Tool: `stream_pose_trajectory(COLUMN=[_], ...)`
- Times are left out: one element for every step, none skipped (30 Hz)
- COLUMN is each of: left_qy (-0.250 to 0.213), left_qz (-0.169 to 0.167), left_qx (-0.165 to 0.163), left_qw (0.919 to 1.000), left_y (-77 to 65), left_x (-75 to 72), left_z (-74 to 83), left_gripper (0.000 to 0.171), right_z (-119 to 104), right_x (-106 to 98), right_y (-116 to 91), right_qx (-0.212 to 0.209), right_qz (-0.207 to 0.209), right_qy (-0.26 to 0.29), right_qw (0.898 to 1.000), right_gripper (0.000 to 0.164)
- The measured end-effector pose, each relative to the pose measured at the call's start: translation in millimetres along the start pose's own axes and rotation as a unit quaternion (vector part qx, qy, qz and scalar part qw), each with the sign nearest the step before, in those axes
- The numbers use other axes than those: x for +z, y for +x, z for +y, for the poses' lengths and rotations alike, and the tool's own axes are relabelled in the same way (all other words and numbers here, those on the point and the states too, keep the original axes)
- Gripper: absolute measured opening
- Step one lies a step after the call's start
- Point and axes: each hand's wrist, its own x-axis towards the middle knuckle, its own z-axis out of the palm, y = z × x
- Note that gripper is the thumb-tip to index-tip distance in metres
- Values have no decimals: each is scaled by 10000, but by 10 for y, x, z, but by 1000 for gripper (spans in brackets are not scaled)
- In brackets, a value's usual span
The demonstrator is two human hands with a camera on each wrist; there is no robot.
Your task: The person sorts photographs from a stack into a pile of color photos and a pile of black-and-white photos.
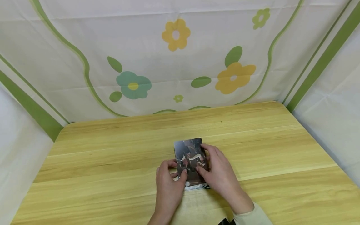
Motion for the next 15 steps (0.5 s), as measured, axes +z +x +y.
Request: stream_pose_trajectory(left_qy=[35, 71, 121, 189, 257, 294, 297, 263, 195, 87, -40, -193, -347, -501, -625], left_qz=[56, 117, 187, 258, 324, 368, 386, 375, 332, 263, 177, 94, 18, -49, -98], left_qx=[53, 107, 172, 224, 259, 275, 265, 236, 185, 119, 38, -48, -126, -198, -260], left_qw=[10000, 9998, 9996, 9992, 9988, 9985, 9985, 9987, 9991, 9995, 9998, 9998, 9993, 9985, 9977], left_y=[-1, -2, -2, 0, 3, 8, 18, 29, 42, 53, 65, 77, 88, 95, 99], left_x=[-4, -8, -12, -16, -22, -31, -41, -54, -70, -89, -108, -128, -148, -166, -183], left_z=[-2, -2, -3, -3, -2, 0, 5, 10, 20, 32, 45, 56, 70, 84, 97], left_gripper=[36, 35, 35, 34, 33, 32, 30, 29, 28, 27, 26, 26, 25, 26, 26], right_z=[-2, -3, -5, -7, -10, -14, -18, -22, -27, -31, -36, -40, -43, -45, -47], right_x=[-5, -9, -15, -21, -28, -34, -40, -46, -53, -60, -66, -72, -77, -82, -87], right_y=[1, 1, 2, 2, 1, 1, -1, -2, -3, -4, -5, -4, -5, -5, -7], right_qx=[-12, -14, -25, -38, -54, -76, -96, -109, -133, -146, -154, -153, -129, -106, -84], right_qz=[2, -5, -4, -3, -1, 9, 18, 33, 55, 69, 79, 86, 81, 70, 54], right_qy=[40, 97, 168, 253, 354, 458, 561, 663, 769, 875, 983, 1087, 1203, 1314, 1414], right_qw=[10000, 10000, 9999, 9997, 9994, 9989, 9984, 9977, 9969, 9960, 9950, 9939, 9926, 9912, 9899], right_gripper=[75, 74, 73, 72, 72, 71, 70, 69, 68, 67, 66, 65, 65, 65, 66])
